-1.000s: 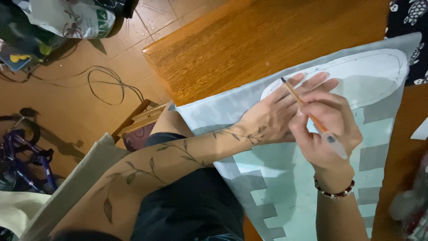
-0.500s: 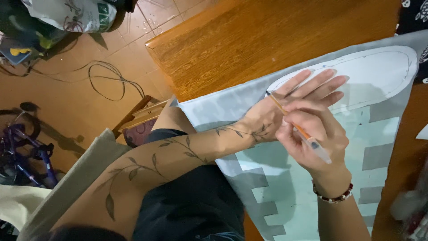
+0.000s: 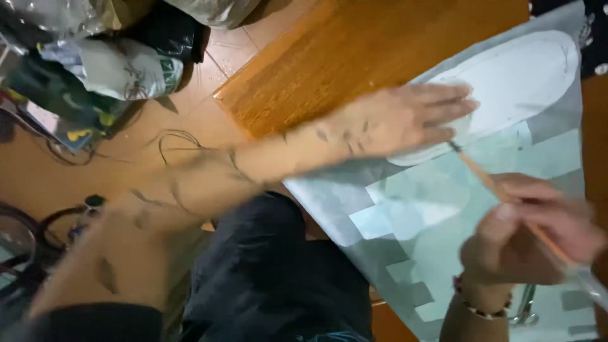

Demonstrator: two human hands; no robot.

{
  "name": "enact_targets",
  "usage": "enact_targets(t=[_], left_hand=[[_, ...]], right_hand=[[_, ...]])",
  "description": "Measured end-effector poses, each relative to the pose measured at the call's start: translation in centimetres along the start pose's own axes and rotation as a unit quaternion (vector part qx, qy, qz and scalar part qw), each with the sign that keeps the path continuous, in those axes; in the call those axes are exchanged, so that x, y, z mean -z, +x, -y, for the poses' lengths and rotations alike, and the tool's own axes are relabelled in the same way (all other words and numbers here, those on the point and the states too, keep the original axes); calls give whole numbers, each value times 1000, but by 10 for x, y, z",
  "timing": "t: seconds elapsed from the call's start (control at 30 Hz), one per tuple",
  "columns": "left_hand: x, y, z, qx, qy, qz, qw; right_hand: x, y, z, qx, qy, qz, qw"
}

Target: Tracing a pattern onto fabric and cutting it out with scissors.

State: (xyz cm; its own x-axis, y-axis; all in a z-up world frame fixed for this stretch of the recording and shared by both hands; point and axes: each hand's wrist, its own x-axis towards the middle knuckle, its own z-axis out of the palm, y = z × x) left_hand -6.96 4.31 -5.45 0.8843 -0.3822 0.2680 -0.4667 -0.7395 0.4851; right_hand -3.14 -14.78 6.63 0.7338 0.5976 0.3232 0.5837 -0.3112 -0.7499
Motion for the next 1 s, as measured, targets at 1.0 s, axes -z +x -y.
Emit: enact_targets(t=[1.0], left_hand=[[42,20,63,-297,36,91,950]], right_hand=[[-81,-42,63,-149,-36,24,988]])
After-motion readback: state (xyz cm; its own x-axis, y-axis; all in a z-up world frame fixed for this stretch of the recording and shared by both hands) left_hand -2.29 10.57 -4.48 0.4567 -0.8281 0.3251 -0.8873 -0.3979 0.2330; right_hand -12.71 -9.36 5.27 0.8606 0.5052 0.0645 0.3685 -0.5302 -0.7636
